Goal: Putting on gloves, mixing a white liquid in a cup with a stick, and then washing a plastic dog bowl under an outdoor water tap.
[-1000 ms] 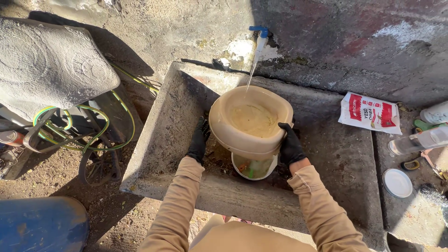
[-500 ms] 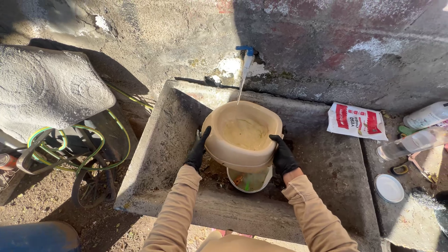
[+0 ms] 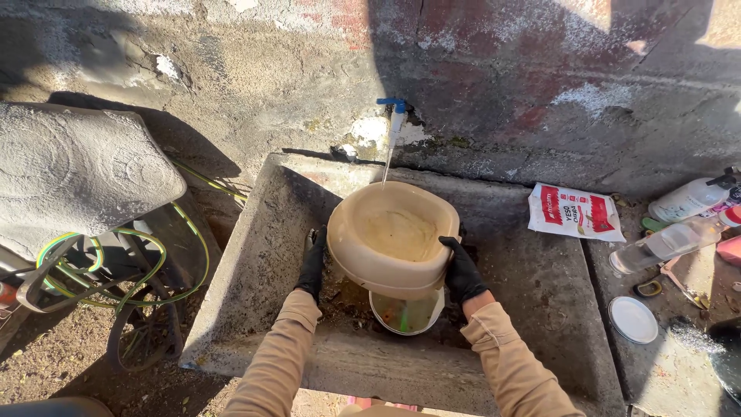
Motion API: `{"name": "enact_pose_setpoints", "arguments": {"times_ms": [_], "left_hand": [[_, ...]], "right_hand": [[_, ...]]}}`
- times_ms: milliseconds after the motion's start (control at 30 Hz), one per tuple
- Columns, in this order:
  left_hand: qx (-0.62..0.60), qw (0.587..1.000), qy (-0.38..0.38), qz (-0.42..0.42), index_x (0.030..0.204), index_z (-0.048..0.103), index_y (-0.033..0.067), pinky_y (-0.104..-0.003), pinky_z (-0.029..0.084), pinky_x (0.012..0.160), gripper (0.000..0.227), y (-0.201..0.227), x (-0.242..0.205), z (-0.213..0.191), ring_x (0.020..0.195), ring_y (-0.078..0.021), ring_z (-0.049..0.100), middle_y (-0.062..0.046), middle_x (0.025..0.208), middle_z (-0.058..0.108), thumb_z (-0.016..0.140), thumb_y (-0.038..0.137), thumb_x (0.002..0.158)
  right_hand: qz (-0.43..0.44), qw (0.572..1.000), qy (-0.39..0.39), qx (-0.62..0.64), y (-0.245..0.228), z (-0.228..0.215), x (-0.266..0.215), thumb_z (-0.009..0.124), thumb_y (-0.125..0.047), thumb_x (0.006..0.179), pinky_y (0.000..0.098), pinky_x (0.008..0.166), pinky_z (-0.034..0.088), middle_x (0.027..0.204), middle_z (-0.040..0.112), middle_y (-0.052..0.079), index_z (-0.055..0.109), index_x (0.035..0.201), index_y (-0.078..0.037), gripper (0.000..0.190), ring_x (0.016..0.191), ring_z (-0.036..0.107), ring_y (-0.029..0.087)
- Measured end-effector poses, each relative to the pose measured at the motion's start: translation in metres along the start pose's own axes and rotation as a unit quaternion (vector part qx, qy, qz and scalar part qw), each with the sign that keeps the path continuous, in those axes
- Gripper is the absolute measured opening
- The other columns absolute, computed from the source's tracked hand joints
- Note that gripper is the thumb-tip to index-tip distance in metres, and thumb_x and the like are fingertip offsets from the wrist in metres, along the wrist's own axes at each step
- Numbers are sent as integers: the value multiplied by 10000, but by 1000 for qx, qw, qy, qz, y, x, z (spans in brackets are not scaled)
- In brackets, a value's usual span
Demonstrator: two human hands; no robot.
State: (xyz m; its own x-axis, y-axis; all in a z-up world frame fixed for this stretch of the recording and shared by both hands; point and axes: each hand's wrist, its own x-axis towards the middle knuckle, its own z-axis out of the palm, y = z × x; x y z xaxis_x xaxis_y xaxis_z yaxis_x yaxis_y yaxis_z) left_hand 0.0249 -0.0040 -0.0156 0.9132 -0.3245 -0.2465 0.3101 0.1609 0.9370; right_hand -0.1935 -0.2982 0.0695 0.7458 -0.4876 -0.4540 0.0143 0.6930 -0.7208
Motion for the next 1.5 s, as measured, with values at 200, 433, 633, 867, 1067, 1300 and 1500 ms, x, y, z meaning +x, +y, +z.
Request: {"name": "enact_pose_setpoints", "arguments": {"times_ms": [200,433,633,867,1067,1300,1500], "left_hand": [[162,976,16,144,1499,487,75,-416,423,1131,638,35,-13,-8,1370,-261,520,-151,1500,541,592,438,985],[-124,989,-72,26,1491,546,85,-350,386,1163,598,10,-33,-14,1385,-203,533,-54,1502,594,563,450,1017],[34,999,-16,-31,1554,433,142,-382,395,1113,717,-17,-32,-2,1388,-204,478,-23,1527,509,563,505,949],[53,994,-50,87,1547,458,56,-390,352,1196,745,-34,-14,-13,1433,-237,486,-112,1562,524,581,527,983],[43,997,-52,35,1549,431,85,-399,313,1199,756,-2,-33,-5,1464,-235,414,-98,1580,468,585,523,953],[33,995,-86,43,1553,428,76,-397,313,1204,775,-2,-25,-4,1470,-243,418,-111,1578,480,570,548,954],[86,987,-6,138,1535,432,62,-387,392,1161,633,35,4,11,1423,-247,476,-138,1552,497,598,379,1013]], "right_hand": [[1,1000,-12,25,5,-4,4,782,-199,784,372,998,497,1201,691,67,627,1312,-76,564,1121,628,243],[1,1000,-21,19,10,-9,11,775,-214,788,373,994,497,1191,695,61,636,1303,-95,547,1121,636,238],[1,1000,-25,13,12,-7,16,773,-198,778,376,1019,490,1216,698,53,621,1326,-110,576,1149,630,245],[-4,1000,-13,16,16,-12,19,787,-191,798,374,1020,487,1234,686,79,616,1341,-62,583,1148,618,252],[-4,1000,-8,20,12,-6,14,785,-180,794,364,1014,490,1239,669,73,609,1343,-80,585,1156,607,247],[-2,1000,-4,18,8,-3,12,777,-204,785,373,1034,474,1235,682,71,607,1344,-92,595,1160,610,253],[-8,1000,-11,21,10,-3,20,777,-193,784,373,1030,479,1238,670,74,594,1354,-98,606,1152,612,247]]}}
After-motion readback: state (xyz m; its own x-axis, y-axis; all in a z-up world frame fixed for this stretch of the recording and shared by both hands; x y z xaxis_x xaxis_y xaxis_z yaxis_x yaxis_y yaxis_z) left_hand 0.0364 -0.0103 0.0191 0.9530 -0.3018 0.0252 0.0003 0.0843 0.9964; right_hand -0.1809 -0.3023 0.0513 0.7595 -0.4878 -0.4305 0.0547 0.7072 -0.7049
